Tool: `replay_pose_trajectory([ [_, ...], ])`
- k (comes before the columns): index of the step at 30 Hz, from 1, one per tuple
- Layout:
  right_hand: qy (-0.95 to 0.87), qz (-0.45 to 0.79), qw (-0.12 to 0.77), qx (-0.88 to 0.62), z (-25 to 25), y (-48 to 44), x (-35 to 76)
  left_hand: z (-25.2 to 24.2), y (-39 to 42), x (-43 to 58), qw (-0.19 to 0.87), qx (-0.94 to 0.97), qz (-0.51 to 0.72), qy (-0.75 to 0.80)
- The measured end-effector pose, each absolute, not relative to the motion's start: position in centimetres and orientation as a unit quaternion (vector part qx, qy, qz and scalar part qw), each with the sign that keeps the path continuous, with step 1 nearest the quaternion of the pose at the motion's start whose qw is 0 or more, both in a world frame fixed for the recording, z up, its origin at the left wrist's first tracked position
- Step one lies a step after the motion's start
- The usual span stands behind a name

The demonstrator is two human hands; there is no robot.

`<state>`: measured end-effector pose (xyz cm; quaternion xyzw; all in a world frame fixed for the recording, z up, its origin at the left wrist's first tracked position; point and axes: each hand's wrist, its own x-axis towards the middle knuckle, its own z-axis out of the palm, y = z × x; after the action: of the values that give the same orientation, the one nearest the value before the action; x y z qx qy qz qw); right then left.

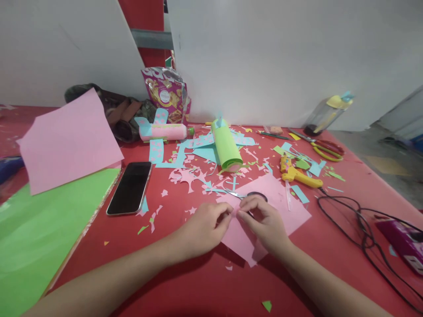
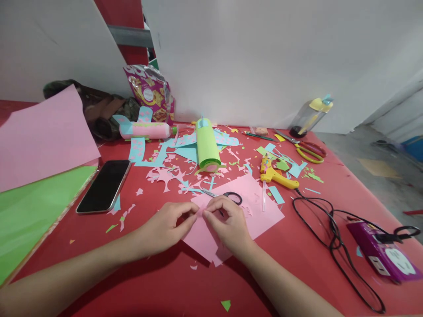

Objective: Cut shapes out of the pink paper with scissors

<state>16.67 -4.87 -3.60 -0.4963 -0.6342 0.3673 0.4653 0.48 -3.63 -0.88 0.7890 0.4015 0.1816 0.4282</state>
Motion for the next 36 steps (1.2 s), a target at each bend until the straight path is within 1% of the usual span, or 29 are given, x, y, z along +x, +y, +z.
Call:
replay_pose_trajectory([
  [11, -0.570, 0.464, 0.458, -0.500, -3.92, -5.09, 16.63, -0.78, -3.58, 0.52, 0.433, 0.793, 0.161, 0.398],
  [17, -0.571, 0.473, 0.440, -0.507, -3.82, -5.05, 16.68, -0.86, -3.55, 0.44, 0.425, 0.795, 0.146, 0.408],
  [24, -0.568, 0.483, 0.433, -0.506, -3.75, -5.09, 16.52, -1.12, -3.31, 0.40, 0.416, 0.803, 0.157, 0.396],
  [28, -0.562, 0.502, 0.436, -0.491, -3.82, -5.01, 16.51, -1.10, -3.19, 0.44, 0.407, 0.792, 0.173, 0.421],
  [32, -0.588, 0.508, 0.381, -0.501, -3.67, -4.89, 16.56, -1.16, -3.21, 0.56, 0.394, 0.780, 0.201, 0.443],
  [36, -0.629, 0.465, 0.340, -0.522, -3.60, -4.90, 16.52, -1.27, -3.32, 0.64, 0.405, 0.775, 0.201, 0.441],
])
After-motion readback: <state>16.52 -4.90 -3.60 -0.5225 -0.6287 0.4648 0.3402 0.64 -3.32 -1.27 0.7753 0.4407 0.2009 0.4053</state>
